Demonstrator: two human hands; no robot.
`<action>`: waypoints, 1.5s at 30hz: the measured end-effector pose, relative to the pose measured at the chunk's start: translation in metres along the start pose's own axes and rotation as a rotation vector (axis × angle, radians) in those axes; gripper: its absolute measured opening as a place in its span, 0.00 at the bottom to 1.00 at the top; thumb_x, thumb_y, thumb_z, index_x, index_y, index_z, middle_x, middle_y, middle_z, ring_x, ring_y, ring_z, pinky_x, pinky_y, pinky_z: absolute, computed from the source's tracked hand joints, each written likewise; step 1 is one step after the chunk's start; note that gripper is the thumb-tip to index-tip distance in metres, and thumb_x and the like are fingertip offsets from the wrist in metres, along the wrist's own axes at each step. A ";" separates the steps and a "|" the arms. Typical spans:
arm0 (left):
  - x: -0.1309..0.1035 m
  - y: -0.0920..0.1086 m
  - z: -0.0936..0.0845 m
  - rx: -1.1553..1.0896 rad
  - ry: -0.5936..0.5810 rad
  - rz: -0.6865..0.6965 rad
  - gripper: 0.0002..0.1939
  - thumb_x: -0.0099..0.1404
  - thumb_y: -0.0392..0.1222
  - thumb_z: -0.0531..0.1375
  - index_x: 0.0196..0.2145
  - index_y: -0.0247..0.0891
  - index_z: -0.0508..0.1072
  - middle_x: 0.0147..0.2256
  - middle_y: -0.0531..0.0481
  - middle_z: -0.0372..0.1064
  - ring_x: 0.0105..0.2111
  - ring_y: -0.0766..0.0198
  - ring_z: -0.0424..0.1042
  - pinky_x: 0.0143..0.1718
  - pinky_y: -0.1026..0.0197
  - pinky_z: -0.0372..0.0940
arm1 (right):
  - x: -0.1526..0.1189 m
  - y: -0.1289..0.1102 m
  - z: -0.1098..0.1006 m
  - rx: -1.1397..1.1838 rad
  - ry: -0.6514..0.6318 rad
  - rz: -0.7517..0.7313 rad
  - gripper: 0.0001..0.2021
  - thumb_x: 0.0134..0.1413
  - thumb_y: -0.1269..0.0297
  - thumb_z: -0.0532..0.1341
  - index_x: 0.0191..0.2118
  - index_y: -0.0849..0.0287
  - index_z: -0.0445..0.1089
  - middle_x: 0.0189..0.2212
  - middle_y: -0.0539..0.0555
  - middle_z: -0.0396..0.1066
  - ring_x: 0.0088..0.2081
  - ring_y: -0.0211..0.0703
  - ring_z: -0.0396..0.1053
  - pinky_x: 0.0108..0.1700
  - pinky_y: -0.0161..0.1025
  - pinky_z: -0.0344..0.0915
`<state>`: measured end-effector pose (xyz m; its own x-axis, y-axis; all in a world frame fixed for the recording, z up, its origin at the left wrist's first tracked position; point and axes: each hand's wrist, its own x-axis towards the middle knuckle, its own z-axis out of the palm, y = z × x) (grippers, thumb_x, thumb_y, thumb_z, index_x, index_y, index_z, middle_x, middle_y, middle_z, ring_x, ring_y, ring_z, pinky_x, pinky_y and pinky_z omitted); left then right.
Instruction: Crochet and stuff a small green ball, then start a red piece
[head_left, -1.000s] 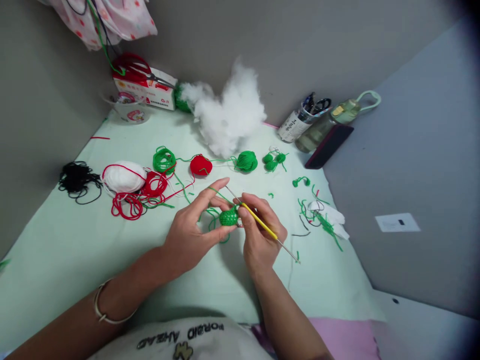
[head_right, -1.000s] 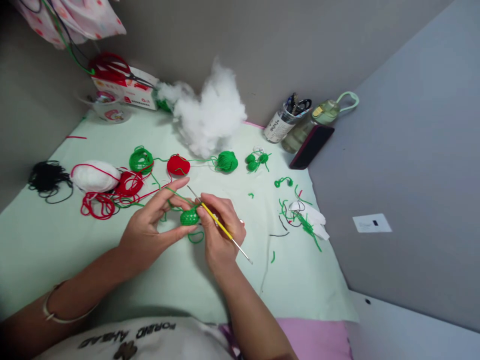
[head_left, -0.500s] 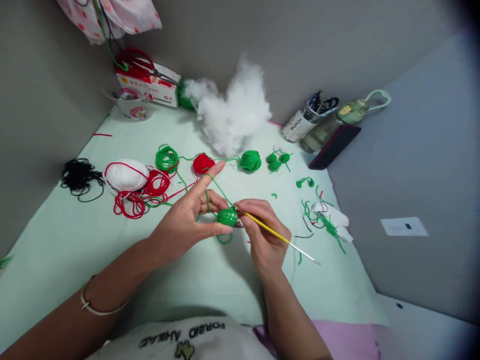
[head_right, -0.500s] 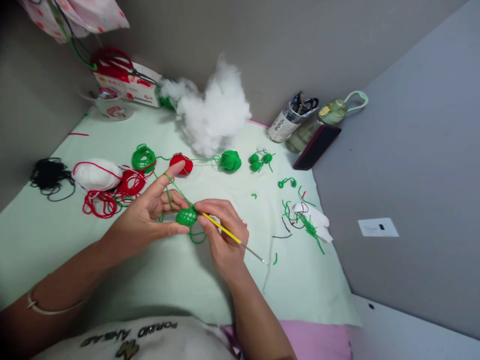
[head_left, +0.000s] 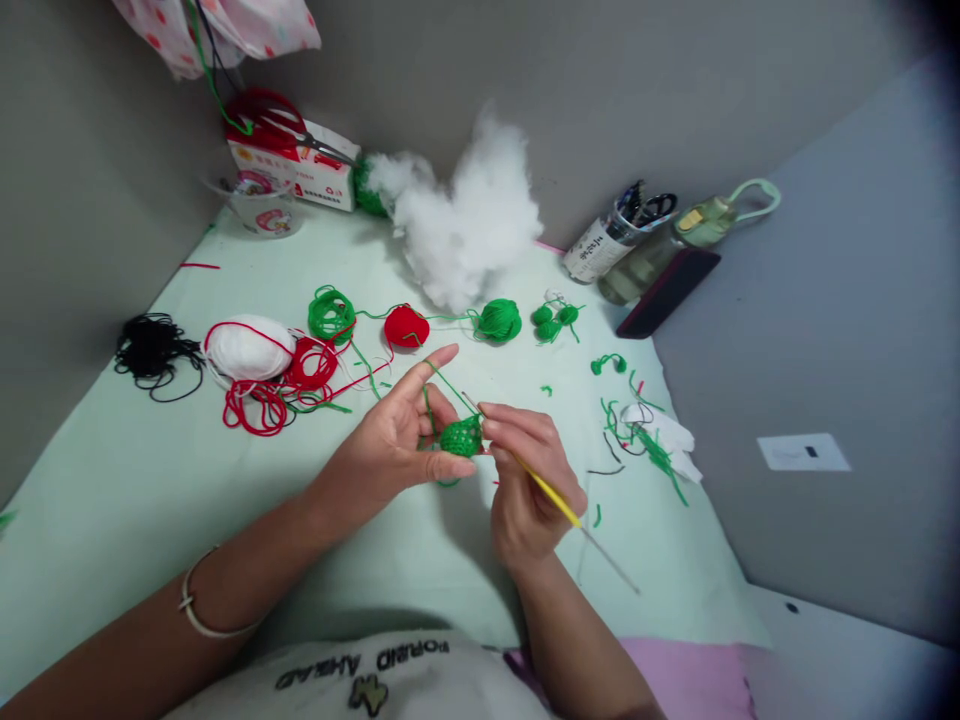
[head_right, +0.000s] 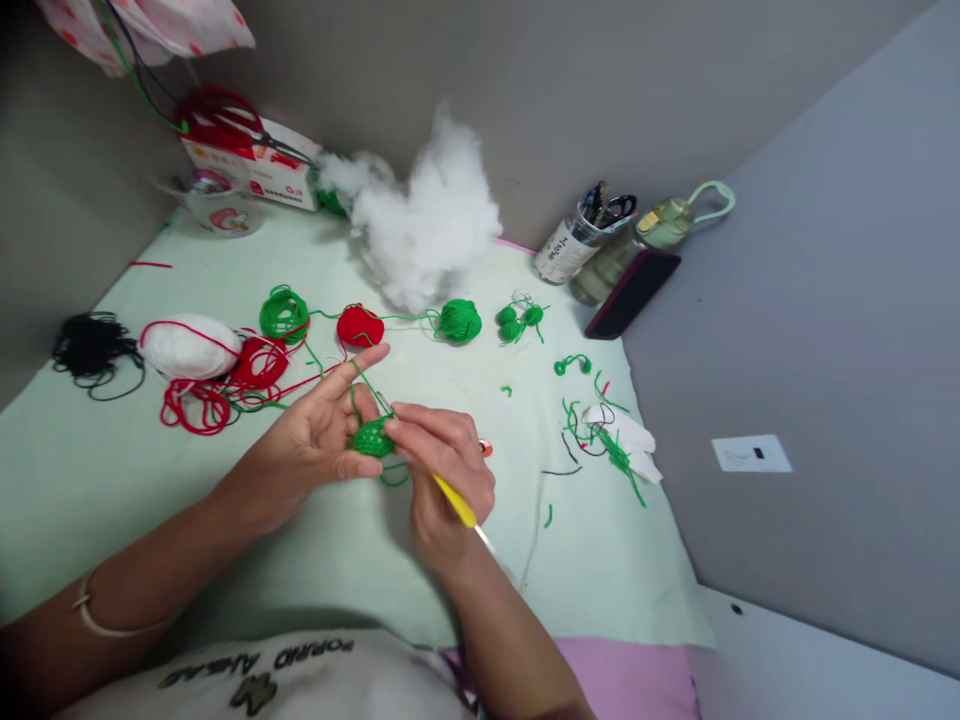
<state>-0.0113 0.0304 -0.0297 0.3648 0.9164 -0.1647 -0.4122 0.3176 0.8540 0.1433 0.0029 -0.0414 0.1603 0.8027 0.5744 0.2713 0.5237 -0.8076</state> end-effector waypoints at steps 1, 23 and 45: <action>0.000 0.000 -0.001 -0.005 -0.002 0.002 0.51 0.51 0.30 0.73 0.69 0.49 0.60 0.35 0.57 0.63 0.32 0.70 0.67 0.33 0.69 0.68 | 0.002 -0.001 -0.001 0.066 -0.022 0.067 0.11 0.66 0.66 0.63 0.46 0.43 0.81 0.42 0.53 0.82 0.44 0.49 0.78 0.41 0.48 0.75; -0.004 0.006 -0.009 0.576 -0.029 0.189 0.41 0.59 0.34 0.68 0.68 0.55 0.64 0.37 0.55 0.70 0.41 0.63 0.73 0.52 0.57 0.70 | 0.027 0.009 -0.032 0.427 -0.338 0.411 0.11 0.69 0.56 0.61 0.39 0.54 0.77 0.38 0.53 0.82 0.33 0.41 0.79 0.37 0.41 0.77; -0.005 0.002 -0.008 0.588 0.060 0.231 0.40 0.58 0.36 0.70 0.66 0.51 0.67 0.35 0.55 0.74 0.38 0.62 0.73 0.48 0.57 0.69 | 0.023 0.005 -0.030 0.146 -0.335 0.056 0.11 0.67 0.67 0.61 0.45 0.46 0.81 0.38 0.52 0.83 0.42 0.47 0.80 0.41 0.47 0.78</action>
<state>-0.0205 0.0284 -0.0306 0.2667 0.9628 0.0435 0.0586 -0.0612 0.9964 0.1764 0.0157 -0.0276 -0.1548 0.8677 0.4723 0.1284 0.4917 -0.8612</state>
